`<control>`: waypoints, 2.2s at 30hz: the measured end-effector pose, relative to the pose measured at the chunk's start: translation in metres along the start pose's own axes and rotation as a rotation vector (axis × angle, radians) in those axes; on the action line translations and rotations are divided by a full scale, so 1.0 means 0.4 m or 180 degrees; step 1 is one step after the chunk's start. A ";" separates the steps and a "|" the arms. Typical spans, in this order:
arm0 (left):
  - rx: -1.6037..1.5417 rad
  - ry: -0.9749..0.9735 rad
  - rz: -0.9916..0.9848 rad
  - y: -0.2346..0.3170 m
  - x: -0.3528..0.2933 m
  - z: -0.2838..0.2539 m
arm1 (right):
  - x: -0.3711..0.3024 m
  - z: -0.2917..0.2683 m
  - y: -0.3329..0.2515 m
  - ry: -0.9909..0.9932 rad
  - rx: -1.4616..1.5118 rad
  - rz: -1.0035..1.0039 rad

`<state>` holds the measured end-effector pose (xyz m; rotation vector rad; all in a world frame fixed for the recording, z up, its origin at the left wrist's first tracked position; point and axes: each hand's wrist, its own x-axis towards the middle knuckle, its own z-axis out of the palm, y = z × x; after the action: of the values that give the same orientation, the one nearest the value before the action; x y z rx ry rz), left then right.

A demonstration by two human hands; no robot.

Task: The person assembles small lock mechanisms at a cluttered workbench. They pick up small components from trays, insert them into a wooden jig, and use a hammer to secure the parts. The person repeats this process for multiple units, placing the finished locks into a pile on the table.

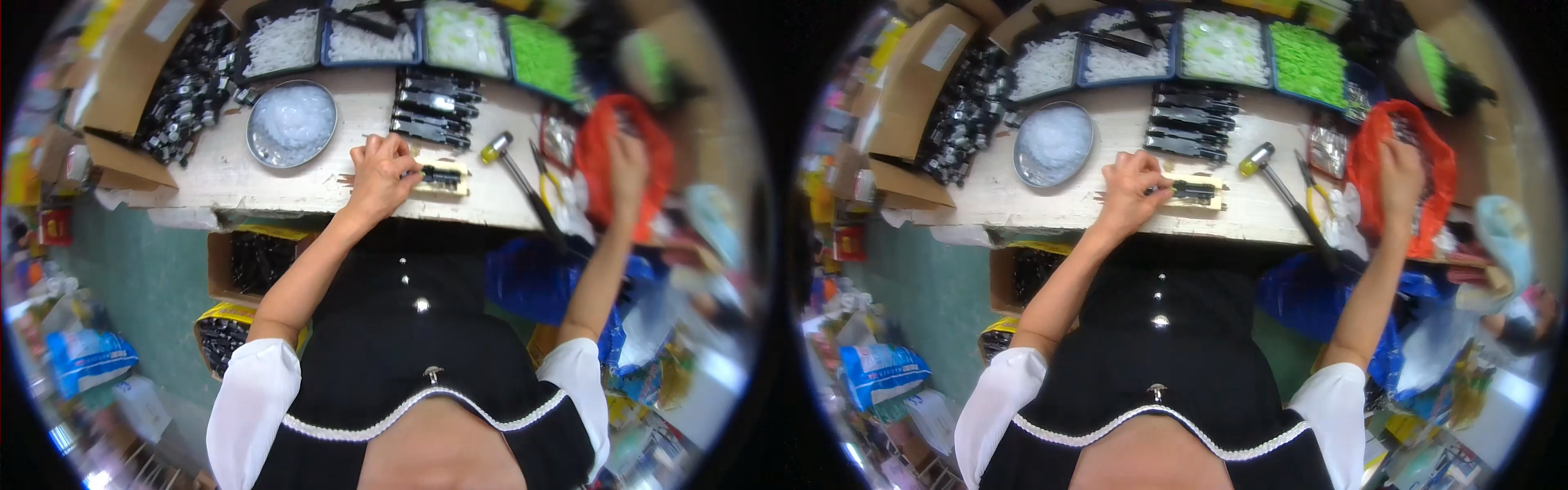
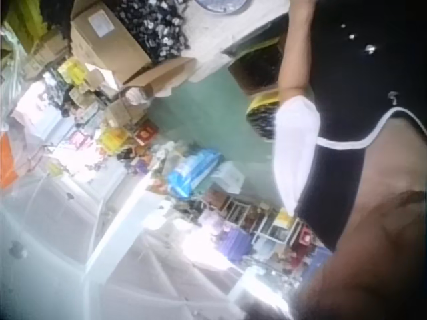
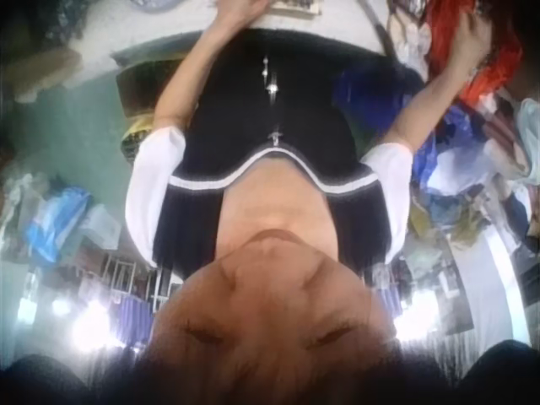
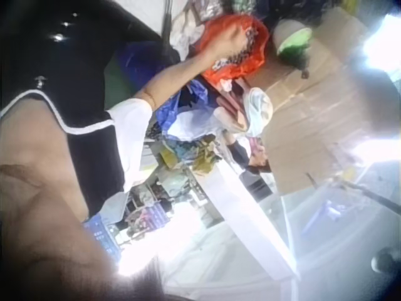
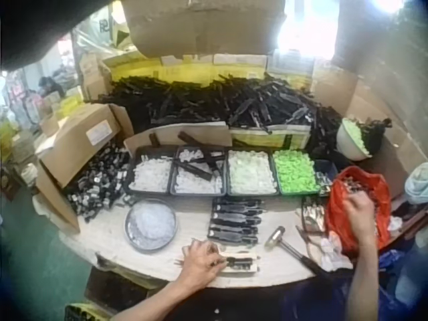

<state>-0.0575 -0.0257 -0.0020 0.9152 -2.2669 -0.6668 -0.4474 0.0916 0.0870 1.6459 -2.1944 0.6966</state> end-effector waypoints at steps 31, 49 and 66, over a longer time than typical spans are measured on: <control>0.1470 -0.0255 -0.0620 -0.440 0.443 -0.252 | -0.062 0.011 0.316 -0.0978 -0.1150 0.1802; -0.2982 0.1319 -0.1466 -0.436 0.403 -0.375 | -0.104 -0.002 0.401 0.0299 0.0380 0.1306; -0.2352 0.1206 -0.0993 -0.269 0.187 -0.376 | -0.090 -0.024 0.311 -0.0191 0.1424 0.1680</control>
<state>0.0490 -0.1827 0.0595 0.9122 -1.3820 -1.2365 -0.5563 0.1536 0.0523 1.2573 -2.6897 1.3767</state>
